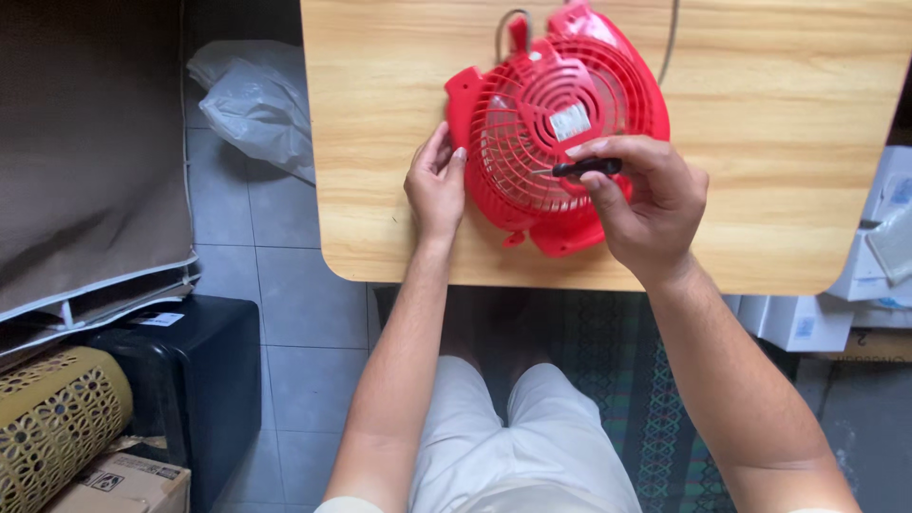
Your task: The person disassembles a red portable fan on a wooden table using a screwdriver, removes the front grille and screws, separates the housing, and reassembles it. They also test the airflow with a piece of paper.
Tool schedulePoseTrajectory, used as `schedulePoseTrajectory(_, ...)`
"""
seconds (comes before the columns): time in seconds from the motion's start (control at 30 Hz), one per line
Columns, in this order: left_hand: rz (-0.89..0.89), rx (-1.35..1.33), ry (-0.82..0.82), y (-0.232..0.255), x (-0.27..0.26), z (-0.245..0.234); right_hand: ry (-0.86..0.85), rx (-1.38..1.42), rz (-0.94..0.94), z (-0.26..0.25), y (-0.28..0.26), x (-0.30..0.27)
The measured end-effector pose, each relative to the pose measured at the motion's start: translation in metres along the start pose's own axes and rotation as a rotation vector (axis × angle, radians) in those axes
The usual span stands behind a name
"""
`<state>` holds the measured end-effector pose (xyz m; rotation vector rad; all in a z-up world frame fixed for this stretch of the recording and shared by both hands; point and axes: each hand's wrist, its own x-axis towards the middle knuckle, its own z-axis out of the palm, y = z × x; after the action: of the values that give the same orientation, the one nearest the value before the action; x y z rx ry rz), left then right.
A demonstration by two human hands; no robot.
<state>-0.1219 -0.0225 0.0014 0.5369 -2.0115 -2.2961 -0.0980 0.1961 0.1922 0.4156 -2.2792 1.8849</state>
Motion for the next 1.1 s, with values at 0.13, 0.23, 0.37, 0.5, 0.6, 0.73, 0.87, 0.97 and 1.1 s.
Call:
schedulePoseTrajectory(0.13, -0.026, 0.016, -0.127, 0.001, 0.04, -0.004, 0.018, -0.023, -0.031, 0.016, 0.005, 0.024)
schedulePoseTrajectory(0.23, -0.086, -0.077, -0.278, 0.004, 0.061, -0.005, 0.073, 0.027, 0.01, 0.027, 0.006, 0.038)
schedulePoseTrajectory(0.37, -0.183, -0.237, -0.456, 0.02, 0.093, 0.003, 0.131, 0.033, 0.036, 0.042, 0.011, 0.072)
schedulePoseTrajectory(0.5, -0.109, 0.12, -0.432, 0.048, 0.095, 0.007, 0.071, -0.297, -0.04, 0.045, 0.013, 0.1)
schedulePoseTrajectory(0.6, -0.132, 0.563, -0.404, 0.074, 0.077, -0.002, 0.042, -0.508, -0.023, 0.047, 0.017, 0.122)
schedulePoseTrajectory(0.73, -0.18, 0.601, -0.443, 0.089, 0.058, -0.001, -0.132, -0.609, 0.013, 0.047, 0.023, 0.142)
schedulePoseTrajectory(0.87, -0.287, 0.382, -0.495, 0.081, 0.06, -0.004, -0.285, -0.582, 0.002, 0.048, 0.027, 0.152)
schedulePoseTrajectory(0.97, -0.187, 0.298, -0.513, 0.072, 0.054, -0.011, -0.388, -0.563, -0.019, 0.049, 0.029, 0.154)
schedulePoseTrajectory(1.1, -0.149, 0.208, -0.513, 0.066, 0.047, -0.013, -0.463, -0.574, -0.076, 0.046, 0.03, 0.152)
